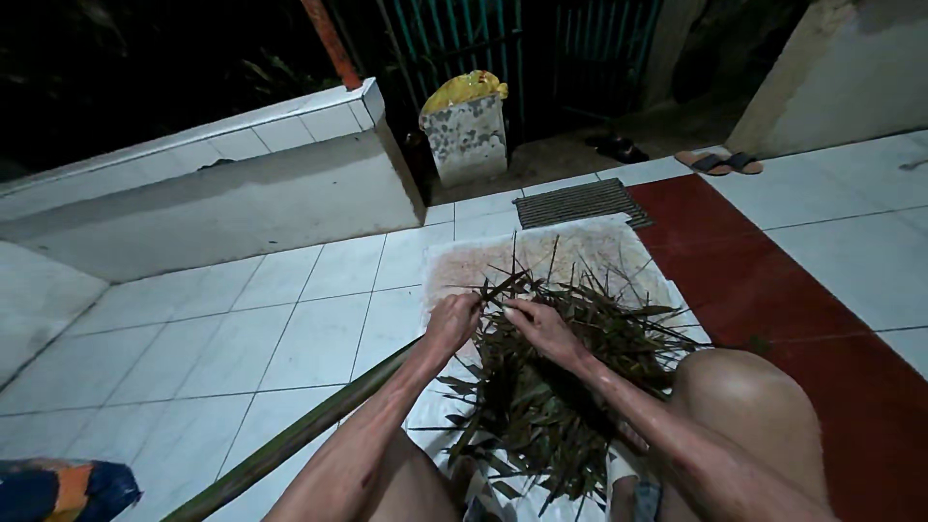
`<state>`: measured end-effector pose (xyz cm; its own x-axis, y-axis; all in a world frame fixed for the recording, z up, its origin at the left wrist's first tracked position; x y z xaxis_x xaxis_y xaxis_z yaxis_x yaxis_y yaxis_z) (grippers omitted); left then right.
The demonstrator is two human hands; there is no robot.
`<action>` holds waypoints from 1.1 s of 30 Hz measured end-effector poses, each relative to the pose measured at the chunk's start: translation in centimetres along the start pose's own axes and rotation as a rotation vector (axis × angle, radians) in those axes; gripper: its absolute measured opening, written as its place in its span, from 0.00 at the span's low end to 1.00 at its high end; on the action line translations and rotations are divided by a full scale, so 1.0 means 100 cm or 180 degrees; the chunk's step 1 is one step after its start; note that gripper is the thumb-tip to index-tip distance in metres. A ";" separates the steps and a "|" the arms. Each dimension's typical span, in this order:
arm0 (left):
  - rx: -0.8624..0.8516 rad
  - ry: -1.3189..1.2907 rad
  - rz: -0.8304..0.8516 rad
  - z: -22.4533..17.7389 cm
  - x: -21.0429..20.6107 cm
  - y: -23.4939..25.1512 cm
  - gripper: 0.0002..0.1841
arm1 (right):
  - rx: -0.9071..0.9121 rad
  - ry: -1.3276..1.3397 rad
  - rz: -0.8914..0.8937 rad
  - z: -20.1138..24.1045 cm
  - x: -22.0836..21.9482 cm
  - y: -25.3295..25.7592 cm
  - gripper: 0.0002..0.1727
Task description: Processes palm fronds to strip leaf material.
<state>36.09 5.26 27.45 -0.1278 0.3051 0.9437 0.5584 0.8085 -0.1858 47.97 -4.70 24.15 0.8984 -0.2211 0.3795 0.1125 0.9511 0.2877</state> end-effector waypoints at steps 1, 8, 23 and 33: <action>0.0024 0.0072 -0.0014 -0.002 0.000 -0.002 0.19 | 0.0000 -0.0041 -0.0007 0.001 0.001 0.000 0.25; 0.0220 0.0591 -0.0333 -0.018 0.007 -0.014 0.17 | -0.0207 -0.0355 -0.0082 0.008 0.009 -0.003 0.25; 0.0224 0.0717 -0.0358 -0.030 0.006 -0.020 0.17 | -0.0507 -0.0553 -0.0367 -0.007 0.016 -0.005 0.23; 0.0134 0.0760 -0.0401 -0.030 0.006 -0.024 0.15 | -0.0656 -0.0676 -0.0381 -0.019 0.023 -0.007 0.22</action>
<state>37.16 2.03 29.31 0.0056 0.0776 0.9970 0.5153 0.8542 -0.0694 50.77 -5.51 23.16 0.7673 -0.3535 0.5351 0.3152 0.9345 0.1655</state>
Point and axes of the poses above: each hand's wrist, its own y-axis towards the middle knuckle, its own x-axis out of the back of the hand, z = x × y, the point moved 10 cm from there along y, towards the middle knuckle, and after that the axes turned 15 degrees about x, right-handed, at the moved point
